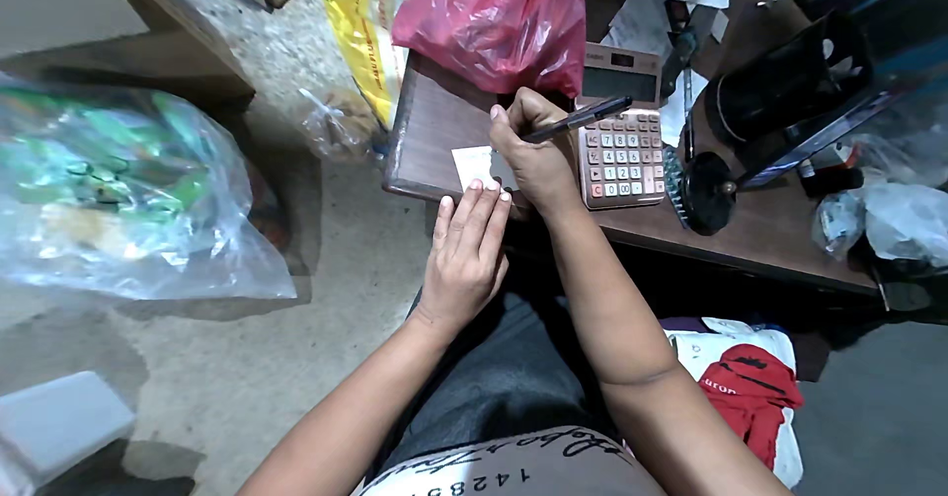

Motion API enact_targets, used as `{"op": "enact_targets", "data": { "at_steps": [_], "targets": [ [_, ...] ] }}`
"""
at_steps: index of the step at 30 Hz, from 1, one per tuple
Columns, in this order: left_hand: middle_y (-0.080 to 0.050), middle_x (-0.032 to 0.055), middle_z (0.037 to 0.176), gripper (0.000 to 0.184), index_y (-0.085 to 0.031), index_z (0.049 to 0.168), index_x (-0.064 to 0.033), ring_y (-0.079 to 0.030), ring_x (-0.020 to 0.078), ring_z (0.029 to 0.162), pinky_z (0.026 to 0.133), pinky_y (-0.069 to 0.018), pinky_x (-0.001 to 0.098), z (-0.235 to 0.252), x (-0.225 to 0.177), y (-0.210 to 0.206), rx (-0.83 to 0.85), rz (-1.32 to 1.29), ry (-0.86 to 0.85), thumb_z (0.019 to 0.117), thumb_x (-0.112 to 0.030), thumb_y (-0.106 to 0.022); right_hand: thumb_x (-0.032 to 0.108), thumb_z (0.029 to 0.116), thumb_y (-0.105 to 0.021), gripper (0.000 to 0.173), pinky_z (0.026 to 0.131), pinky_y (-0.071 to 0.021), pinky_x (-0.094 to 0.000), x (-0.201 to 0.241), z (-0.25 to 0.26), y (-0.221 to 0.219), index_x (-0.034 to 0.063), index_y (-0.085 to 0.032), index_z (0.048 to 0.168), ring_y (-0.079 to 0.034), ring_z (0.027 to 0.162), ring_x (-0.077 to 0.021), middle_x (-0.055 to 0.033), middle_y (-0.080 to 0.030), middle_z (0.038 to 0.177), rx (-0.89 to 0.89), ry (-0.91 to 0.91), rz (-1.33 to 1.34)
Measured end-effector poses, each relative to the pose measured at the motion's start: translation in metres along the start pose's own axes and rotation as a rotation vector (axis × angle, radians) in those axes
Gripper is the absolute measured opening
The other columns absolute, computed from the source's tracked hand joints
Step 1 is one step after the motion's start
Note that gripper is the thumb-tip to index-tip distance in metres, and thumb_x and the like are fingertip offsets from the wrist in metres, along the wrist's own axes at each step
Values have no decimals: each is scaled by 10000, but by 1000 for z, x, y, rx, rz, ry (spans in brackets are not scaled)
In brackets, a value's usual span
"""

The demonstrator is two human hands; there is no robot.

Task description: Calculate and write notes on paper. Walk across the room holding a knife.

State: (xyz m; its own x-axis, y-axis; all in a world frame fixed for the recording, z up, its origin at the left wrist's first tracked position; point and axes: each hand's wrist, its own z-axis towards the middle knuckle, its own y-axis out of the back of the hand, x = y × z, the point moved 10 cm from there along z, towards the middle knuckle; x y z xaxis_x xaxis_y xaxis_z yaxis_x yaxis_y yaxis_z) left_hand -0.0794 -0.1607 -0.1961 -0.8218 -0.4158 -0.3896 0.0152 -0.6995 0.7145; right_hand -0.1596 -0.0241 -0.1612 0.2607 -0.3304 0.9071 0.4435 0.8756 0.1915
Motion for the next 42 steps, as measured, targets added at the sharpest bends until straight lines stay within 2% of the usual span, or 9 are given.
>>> {"op": "enact_targets", "data": {
  "at_steps": [3, 19, 22, 27, 42],
  "targets": [
    [-526, 182, 1502, 505, -540, 1423, 2, -425, 324, 1460, 1219, -261, 527, -1, 0, -1, 1, -1, -1, 947, -151, -606, 4, 917, -609, 361, 517, -344, -204, 0, 0, 0, 128, -427, 631, -419, 540, -32, 42, -432, 589, 4, 7, -46],
    [-521, 176, 1509, 510, -539, 1426, -3, -412, 321, 1469, 1227, -244, 526, -1, 1, -2, 13, 3, 3, 943, -148, -608, -4, 910, -607, 376, 525, -327, -202, 2, 0, 5, 131, -410, 620, -400, 545, -33, 43, -411, 592, -18, 10, -104],
    [-518, 174, 1512, 505, -538, 1426, -6, -412, 321, 1468, 1223, -249, 528, -1, 1, -2, 16, 10, -1, 946, -145, -606, 22, 932, -627, 355, 501, -369, -188, 0, -1, 8, 124, -446, 644, -436, 517, -24, 44, -449, 587, 1, -35, -117],
    [-522, 177, 1508, 507, -540, 1424, -2, -415, 320, 1467, 1224, -248, 528, -1, 1, -3, 21, 3, 2, 945, -152, -610, 9, 933, -614, 350, 497, -389, -192, -2, -1, 7, 124, -449, 648, -459, 513, -27, 40, -472, 581, 9, -42, -57],
    [-512, 179, 1515, 532, -523, 1439, -4, -408, 326, 1471, 1220, -251, 537, 0, 1, -3, 33, -5, 3, 937, -153, -620, -16, 908, -595, 360, 522, -347, -192, 0, 0, 10, 134, -419, 631, -412, 543, -22, 51, -422, 594, -30, 6, -75]
  ]
}}
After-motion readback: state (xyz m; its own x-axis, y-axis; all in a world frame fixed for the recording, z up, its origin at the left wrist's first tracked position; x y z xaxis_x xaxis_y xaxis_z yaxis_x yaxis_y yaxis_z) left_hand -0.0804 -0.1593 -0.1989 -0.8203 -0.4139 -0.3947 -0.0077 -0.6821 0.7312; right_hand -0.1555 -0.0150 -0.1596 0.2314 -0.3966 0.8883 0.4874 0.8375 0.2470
